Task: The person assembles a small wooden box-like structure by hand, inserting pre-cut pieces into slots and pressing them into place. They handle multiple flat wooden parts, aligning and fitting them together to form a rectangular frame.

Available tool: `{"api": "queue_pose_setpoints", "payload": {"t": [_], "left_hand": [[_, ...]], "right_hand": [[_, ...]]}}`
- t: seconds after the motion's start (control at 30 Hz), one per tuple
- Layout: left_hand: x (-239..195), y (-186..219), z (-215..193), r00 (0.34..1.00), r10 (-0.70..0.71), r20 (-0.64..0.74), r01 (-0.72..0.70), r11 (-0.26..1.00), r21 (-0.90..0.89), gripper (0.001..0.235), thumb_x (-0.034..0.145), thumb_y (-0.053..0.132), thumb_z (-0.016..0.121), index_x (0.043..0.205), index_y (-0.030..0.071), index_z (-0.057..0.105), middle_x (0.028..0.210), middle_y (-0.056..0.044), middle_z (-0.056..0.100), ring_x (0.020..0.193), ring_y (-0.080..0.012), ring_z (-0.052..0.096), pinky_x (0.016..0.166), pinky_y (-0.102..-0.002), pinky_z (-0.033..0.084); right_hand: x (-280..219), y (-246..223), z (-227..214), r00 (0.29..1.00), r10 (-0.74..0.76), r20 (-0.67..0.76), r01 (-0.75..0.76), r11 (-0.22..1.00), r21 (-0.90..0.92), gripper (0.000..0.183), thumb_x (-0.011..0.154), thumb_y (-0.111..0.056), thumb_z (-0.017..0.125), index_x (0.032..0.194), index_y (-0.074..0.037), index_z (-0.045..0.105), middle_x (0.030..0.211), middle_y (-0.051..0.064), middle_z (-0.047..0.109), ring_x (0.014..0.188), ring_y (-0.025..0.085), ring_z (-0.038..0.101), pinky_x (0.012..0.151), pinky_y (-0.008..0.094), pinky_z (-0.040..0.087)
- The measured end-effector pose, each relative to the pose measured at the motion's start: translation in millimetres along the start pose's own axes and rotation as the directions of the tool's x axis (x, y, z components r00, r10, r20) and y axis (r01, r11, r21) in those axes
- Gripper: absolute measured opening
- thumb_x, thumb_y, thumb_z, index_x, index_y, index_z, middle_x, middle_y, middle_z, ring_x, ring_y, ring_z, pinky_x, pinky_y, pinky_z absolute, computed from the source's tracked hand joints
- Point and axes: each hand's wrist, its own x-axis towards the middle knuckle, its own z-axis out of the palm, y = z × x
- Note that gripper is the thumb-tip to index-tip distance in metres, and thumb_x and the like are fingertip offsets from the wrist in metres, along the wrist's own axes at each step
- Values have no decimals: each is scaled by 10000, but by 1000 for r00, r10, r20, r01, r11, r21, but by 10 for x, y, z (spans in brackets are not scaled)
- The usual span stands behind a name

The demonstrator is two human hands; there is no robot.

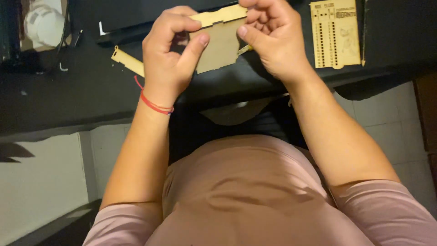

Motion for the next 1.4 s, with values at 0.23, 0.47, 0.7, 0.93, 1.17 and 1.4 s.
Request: {"api": "queue_pose_setpoints", "payload": {"t": [0.23, 0.47, 0.7, 0.93, 1.17, 1.4], "left_hand": [[20, 5, 4, 998, -62, 3, 62, 998, -6, 148, 963, 36, 708, 1046, 79, 592, 1054, -106, 587, 889, -166, 549, 729, -269, 447], [20, -24, 28, 997, -74, -17, 75, 996, 52, 181, 950, 49, 731, 1036, 91, 578, 1055, -107, 586, 967, -179, 582, 696, -267, 465], [-16, -14, 40, 995, -89, -47, 91, 994, 55, 243, 922, 63, 764, 1034, 101, 552, 1101, -110, 614, 840, -138, 585, 692, -243, 458], [-7, 13, 24, 982, -182, -44, 184, 982, 43, 270, 873, 110, 771, 985, 146, 528, 1046, -35, 645, 633, -86, 423, 613, -225, 390], [7, -40, 15, 980, -200, -15, 200, 980, -11, 209, 911, 134, 757, 1009, 149, 573, 1045, -6, 596, 688, -75, 429, 625, -214, 374], [19, -17, -4, 984, -179, 2, 179, 980, -87, 150, 932, 126, 723, 986, 128, 583, 1020, -25, 587, 764, -109, 481, 684, -233, 413]], "right_hand": [[50, -85, -45, 999, -11, 30, 16, 983, -184, 234, 1024, 0, 651, 1254, -35, 633, 977, 26, 607, 875, 82, 567, 816, 212, 464], [110, -29, -84, 999, -29, 38, 33, 995, -95, 168, 1075, -86, 606, 1222, -21, 656, 879, 60, 628, 828, 132, 616, 812, 238, 500], [161, 55, -97, 994, 91, 59, -95, 994, 63, 131, 1053, -106, 651, 1171, -50, 648, 872, 63, 660, 769, 109, 651, 760, 193, 540], [166, 33, -151, 988, 115, 107, -117, 993, 12, 112, 1082, -83, 647, 1189, -59, 623, 924, 99, 659, 797, 154, 665, 807, 238, 587], [165, 78, -166, 987, 87, 133, -94, 995, 47, 160, 1077, -149, 648, 1205, -63, 609, 987, 89, 654, 823, 176, 654, 812, 257, 565], [135, 120, -138, 993, 79, 89, -83, 995, 49, 212, 1067, -191, 651, 1223, -53, 615, 1033, 76, 652, 831, 162, 634, 834, 268, 589]]}}
